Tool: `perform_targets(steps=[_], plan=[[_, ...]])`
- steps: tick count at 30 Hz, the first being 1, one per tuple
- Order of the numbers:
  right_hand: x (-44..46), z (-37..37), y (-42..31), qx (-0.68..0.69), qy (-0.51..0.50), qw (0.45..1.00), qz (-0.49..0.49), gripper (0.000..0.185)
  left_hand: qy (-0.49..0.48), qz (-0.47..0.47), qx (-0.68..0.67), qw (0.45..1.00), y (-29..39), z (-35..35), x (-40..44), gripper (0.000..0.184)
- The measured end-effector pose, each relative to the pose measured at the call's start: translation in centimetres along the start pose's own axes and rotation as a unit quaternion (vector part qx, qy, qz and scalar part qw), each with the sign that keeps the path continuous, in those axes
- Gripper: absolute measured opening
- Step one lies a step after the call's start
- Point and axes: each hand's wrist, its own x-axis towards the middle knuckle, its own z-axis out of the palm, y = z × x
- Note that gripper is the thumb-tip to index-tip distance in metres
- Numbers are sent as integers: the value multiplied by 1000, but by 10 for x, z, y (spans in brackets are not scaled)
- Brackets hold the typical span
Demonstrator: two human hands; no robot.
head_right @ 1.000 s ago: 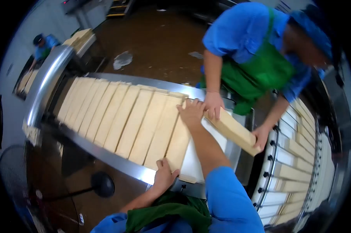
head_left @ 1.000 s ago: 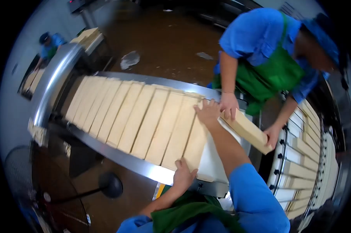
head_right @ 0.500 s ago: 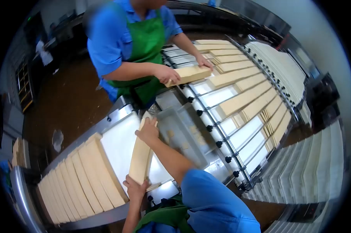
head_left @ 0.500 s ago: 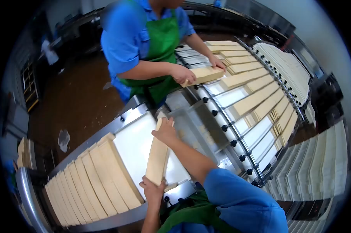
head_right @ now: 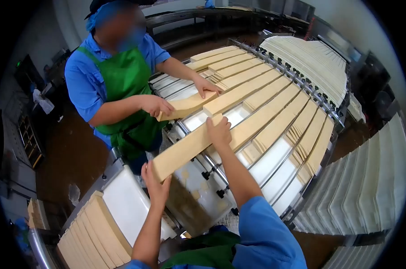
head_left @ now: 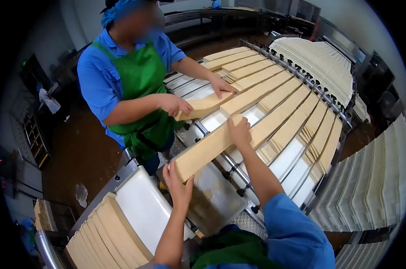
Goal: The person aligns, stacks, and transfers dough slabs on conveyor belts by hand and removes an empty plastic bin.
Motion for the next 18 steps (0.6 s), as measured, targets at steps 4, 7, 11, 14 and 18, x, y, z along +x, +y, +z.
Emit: perform_targets(steps=[4,7,11,14,18], plan=[[70,-22,33,-274,-138,951,-29,74,-57,75,-34,995,-3,44,48,79],[106,-22,61,-248,-93,963,-52,76,-167,115,-101,974,2,74,73,74],[105,-15,64,-195,-15,975,-106,76,-274,-43,-215,936,-3,141,81,69],[69,9,56,-175,-13,966,-189,73,-235,-37,-74,968,14,154,92,63],[14,31,40,-33,-62,925,-372,60,-201,34,-80,976,8,164,87,50]])
